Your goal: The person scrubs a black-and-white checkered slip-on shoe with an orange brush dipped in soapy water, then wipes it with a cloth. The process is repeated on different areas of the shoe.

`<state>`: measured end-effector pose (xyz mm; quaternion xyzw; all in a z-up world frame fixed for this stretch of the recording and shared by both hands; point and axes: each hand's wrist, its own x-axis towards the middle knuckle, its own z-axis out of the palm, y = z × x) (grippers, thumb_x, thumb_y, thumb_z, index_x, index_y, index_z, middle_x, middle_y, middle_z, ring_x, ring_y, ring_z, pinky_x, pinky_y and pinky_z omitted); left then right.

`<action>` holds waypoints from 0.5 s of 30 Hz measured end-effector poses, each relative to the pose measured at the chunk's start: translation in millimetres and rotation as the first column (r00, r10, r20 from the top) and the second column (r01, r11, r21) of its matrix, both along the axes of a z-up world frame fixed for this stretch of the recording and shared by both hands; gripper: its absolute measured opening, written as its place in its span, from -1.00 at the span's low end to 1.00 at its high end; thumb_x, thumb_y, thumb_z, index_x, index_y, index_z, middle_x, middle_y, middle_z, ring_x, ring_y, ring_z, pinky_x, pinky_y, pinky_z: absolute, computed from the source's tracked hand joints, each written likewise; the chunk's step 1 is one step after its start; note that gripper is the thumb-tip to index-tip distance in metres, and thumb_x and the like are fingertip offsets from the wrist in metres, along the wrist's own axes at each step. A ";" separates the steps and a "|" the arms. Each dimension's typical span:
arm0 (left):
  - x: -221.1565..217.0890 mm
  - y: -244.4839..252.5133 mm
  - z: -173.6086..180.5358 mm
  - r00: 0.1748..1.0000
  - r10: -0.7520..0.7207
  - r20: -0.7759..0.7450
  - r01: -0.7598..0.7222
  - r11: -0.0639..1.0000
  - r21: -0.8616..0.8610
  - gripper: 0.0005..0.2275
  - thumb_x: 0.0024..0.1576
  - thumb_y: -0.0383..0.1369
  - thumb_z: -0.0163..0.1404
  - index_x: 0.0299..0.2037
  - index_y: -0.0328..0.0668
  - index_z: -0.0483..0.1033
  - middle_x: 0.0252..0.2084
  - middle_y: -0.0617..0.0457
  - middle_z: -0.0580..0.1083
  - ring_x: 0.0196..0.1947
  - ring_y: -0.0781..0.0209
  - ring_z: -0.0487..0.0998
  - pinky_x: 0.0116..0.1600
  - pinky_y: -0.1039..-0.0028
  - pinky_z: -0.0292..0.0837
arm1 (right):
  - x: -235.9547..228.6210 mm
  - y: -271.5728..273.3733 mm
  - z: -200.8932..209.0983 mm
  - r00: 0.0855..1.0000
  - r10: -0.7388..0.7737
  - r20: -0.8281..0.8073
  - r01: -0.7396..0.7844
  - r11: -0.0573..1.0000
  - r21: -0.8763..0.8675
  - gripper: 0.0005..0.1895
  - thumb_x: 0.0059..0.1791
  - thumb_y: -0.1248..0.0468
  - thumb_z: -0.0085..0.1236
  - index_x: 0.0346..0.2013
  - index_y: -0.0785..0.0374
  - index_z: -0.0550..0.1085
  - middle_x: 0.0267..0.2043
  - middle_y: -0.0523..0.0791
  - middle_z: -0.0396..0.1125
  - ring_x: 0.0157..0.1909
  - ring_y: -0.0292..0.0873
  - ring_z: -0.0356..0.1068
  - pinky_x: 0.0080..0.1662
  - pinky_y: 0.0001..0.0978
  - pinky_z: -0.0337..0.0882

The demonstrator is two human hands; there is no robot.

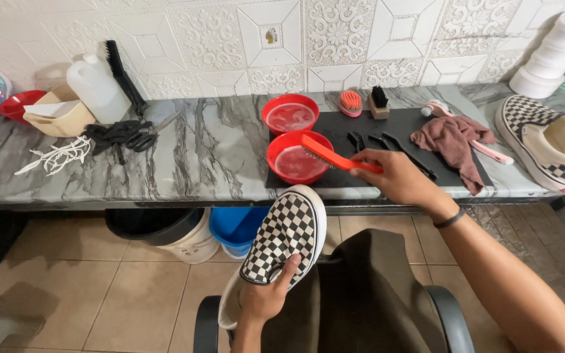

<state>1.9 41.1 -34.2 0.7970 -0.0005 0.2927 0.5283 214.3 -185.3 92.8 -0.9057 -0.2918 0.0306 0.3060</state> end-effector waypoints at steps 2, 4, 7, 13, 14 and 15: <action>-6.1 -5.8 5.8 0.998 -0.041 -0.044 0.041 0.999 -0.006 -0.46 0.12 -0.07 0.10 0.19 -0.30 0.43 0.17 -0.05 0.54 0.18 0.05 0.55 0.27 0.35 0.49 | -16.1 -24.3 -19.0 0.999 0.007 -0.046 -0.005 0.999 0.043 -0.73 0.02 0.04 0.20 -0.09 0.09 0.58 -0.54 -0.21 0.21 -0.47 -0.26 0.09 -0.36 -0.35 0.10; -7.9 -10.9 13.2 0.987 -0.149 -0.066 0.143 0.987 -0.077 -0.44 0.10 -0.12 0.14 0.24 -0.30 0.37 0.23 -0.07 0.49 0.25 0.03 0.50 0.34 0.34 0.43 | -31.0 -46.2 -35.7 0.987 0.084 -0.136 -0.061 0.985 0.163 -0.86 0.06 0.20 0.16 -0.13 0.13 0.45 -0.53 -0.23 0.23 -0.48 -0.31 0.10 -0.36 -0.41 0.13; -9.9 -20.0 14.8 0.980 -0.179 -0.087 0.173 0.983 -0.067 -0.55 0.09 -0.16 0.15 0.13 -0.23 0.53 0.19 -0.02 0.54 0.24 0.09 0.52 0.35 0.35 0.37 | -42.8 -73.1 -62.1 0.962 0.072 -0.264 -0.022 0.982 0.185 -0.77 0.08 0.23 0.09 0.03 0.12 0.44 -0.43 -0.22 0.29 -0.39 -0.32 0.18 -0.28 -0.46 0.25; 1.4 -22.9 -6.2 0.844 -0.500 0.193 0.433 0.424 -0.796 -0.20 0.01 -0.32 0.26 0.42 -0.35 0.05 0.42 -0.26 0.27 0.40 -0.17 0.29 0.45 0.10 0.17 | -34.7 -111.2 -135.8 0.902 0.091 -0.422 0.074 0.931 0.359 -0.94 0.10 0.28 0.03 -0.19 0.20 0.43 -0.39 -0.19 0.24 -0.36 -0.27 0.25 -0.23 -0.42 0.34; 2.3 -24.8 10.7 0.847 -0.496 0.188 0.428 0.429 -0.795 -0.20 0.01 -0.32 0.26 0.42 -0.35 0.05 0.42 -0.26 0.27 0.40 -0.17 0.29 0.45 0.10 0.17 | -35.2 -116.0 -141.8 0.900 0.097 -0.424 0.070 0.930 0.362 -0.94 0.10 0.28 0.03 -0.19 0.20 0.43 -0.39 -0.19 0.24 -0.36 -0.27 0.25 -0.23 -0.42 0.34; 1.1 -26.4 26.1 0.896 -0.405 0.181 0.309 0.278 -0.909 -0.18 -0.08 -0.20 0.15 0.41 -0.35 0.10 0.36 -0.30 0.31 0.31 -0.24 0.33 0.33 0.03 0.25 | -37.6 -120.1 -150.6 0.883 0.051 -0.467 0.150 0.911 0.383 -0.93 0.09 0.34 -0.02 -0.16 0.21 0.42 -0.38 -0.15 0.23 -0.35 -0.24 0.22 -0.20 -0.39 0.29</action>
